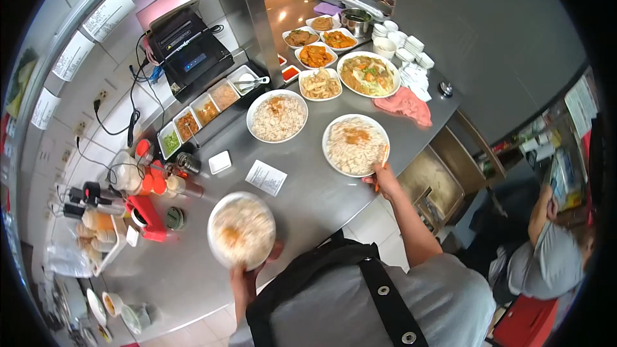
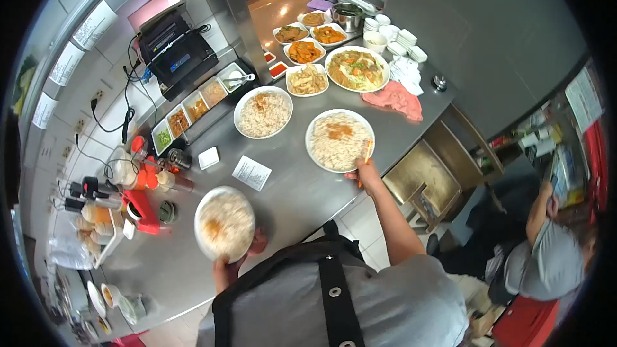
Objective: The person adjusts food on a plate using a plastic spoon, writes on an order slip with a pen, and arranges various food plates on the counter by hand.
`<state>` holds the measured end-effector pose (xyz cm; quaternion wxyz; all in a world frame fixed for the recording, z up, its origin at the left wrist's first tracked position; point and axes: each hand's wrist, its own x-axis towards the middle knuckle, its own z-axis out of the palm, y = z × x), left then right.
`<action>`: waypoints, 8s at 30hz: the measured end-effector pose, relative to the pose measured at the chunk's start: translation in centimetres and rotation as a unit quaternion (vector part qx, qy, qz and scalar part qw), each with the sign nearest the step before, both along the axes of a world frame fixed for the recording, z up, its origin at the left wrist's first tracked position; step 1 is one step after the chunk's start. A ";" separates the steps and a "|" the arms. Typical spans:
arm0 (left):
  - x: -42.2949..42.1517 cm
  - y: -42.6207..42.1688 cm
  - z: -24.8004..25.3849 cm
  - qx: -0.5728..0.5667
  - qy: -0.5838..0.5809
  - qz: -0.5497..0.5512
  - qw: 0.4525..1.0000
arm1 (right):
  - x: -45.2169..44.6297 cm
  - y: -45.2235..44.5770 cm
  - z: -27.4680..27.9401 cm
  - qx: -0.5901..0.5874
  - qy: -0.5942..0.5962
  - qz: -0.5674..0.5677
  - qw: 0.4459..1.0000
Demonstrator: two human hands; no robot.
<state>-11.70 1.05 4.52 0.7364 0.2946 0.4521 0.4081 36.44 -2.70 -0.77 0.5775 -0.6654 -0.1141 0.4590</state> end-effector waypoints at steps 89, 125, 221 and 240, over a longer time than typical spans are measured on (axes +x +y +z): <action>4.7 0.0 -5.9 0.326 0.684 -0.001 0.653 | -18.6 22.2 -2.4 0.108 -0.474 0.436 0.757; 9.0 4.6 -8.2 0.461 0.627 -0.128 0.615 | -20.0 17.3 -0.8 0.165 -0.621 0.436 0.630; -67.3 -17.7 6.1 0.110 0.226 0.366 0.896 | -98.2 -0.3 13.6 0.099 0.057 0.651 0.751; -27.3 -6.7 4.8 0.187 0.180 0.084 0.962 | -41.3 -1.8 -0.2 -0.084 -0.599 0.251 0.756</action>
